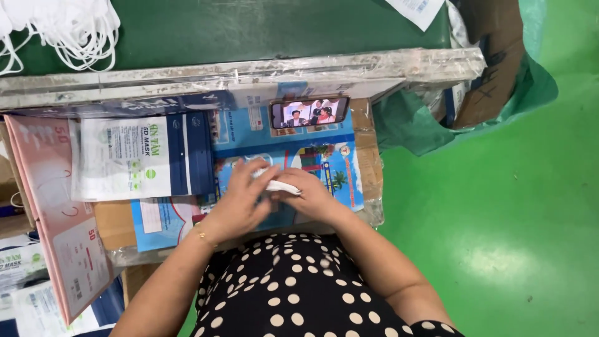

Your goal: The person is folding and packing face masks into plastic bags or boxes on a production line.

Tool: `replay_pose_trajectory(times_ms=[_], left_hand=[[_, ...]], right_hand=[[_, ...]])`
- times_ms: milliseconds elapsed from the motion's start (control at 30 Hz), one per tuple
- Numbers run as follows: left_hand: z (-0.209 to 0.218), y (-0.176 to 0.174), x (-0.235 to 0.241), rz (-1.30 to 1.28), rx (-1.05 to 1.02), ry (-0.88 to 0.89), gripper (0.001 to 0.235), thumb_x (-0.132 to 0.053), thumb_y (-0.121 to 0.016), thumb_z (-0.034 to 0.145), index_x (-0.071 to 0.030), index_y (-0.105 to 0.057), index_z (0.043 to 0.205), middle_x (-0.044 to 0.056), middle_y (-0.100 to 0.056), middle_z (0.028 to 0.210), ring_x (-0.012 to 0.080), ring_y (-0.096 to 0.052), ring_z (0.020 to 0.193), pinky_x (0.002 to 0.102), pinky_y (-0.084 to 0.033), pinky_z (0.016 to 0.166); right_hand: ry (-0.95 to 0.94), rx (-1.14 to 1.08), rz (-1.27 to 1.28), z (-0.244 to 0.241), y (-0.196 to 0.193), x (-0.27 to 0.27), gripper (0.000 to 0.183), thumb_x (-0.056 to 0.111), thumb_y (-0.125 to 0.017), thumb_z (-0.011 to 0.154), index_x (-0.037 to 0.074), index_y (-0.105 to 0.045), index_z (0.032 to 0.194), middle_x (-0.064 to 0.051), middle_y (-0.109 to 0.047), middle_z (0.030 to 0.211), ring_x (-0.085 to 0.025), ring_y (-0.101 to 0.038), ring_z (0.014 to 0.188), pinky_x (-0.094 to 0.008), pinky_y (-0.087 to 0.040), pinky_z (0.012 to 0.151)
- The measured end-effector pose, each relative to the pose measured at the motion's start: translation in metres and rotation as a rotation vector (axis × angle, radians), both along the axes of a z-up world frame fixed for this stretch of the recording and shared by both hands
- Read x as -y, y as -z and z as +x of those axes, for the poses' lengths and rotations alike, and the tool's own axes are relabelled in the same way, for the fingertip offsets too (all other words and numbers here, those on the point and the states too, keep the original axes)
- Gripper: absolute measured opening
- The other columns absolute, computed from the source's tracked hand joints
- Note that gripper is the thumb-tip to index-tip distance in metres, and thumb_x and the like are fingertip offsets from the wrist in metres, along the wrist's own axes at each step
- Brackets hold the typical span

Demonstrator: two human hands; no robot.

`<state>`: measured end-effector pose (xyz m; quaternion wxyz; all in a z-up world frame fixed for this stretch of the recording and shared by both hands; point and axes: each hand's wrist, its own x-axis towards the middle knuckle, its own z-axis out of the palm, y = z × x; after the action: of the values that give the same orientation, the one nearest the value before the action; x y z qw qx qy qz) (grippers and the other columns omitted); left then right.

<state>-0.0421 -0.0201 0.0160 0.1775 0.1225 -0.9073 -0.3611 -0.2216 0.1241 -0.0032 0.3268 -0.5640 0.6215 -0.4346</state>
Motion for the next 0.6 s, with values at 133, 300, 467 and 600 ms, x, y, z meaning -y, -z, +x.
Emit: replay_pose_trajectory(times_ms=[133,300,467,600], left_hand=[[0.032,0.000,0.039,-0.005,0.002,-0.442,0.044,-0.007,-0.059,0.096,-0.008,-0.062,0.139,0.020,-0.057,0.132,0.0384,-0.052,0.129,0.047,-0.043,0.114],[0.048,0.006,0.074,-0.078,0.138,-0.625,0.037,-0.014,-0.065,0.096,-0.003,-0.067,0.131,0.021,-0.059,0.117,0.0394,-0.059,0.108,0.046,-0.049,0.093],[0.058,0.034,0.083,-0.104,0.256,-0.632,0.037,-0.014,-0.062,0.097,-0.005,-0.071,0.132,0.019,-0.061,0.111,0.0389,-0.062,0.099,0.046,-0.053,0.087],[0.056,0.030,0.079,-0.134,0.225,-0.645,0.035,-0.012,-0.061,0.095,-0.007,-0.072,0.128,0.019,-0.063,0.112,0.0401,-0.063,0.102,0.046,-0.053,0.089]], right_hand=[[-0.285,0.669,0.187,-0.049,-0.004,-0.045,0.034,0.030,-0.072,0.099,0.004,-0.070,0.120,-0.014,-0.074,0.110,-0.028,-0.069,0.100,-0.037,-0.057,0.090],[0.093,0.260,0.451,-0.035,-0.017,-0.022,0.031,0.030,-0.069,0.097,0.006,-0.073,0.115,-0.015,-0.078,0.100,-0.029,-0.075,0.091,-0.036,-0.059,0.080],[0.205,-0.128,0.079,-0.006,-0.039,0.000,0.039,0.017,-0.074,0.092,0.009,-0.068,0.130,-0.014,-0.074,0.119,-0.033,-0.073,0.107,-0.037,-0.056,0.089],[0.114,-0.227,0.050,0.000,-0.015,-0.005,0.056,0.003,-0.071,0.084,0.013,-0.061,0.139,-0.014,-0.068,0.130,-0.036,-0.068,0.114,-0.039,-0.054,0.096]])
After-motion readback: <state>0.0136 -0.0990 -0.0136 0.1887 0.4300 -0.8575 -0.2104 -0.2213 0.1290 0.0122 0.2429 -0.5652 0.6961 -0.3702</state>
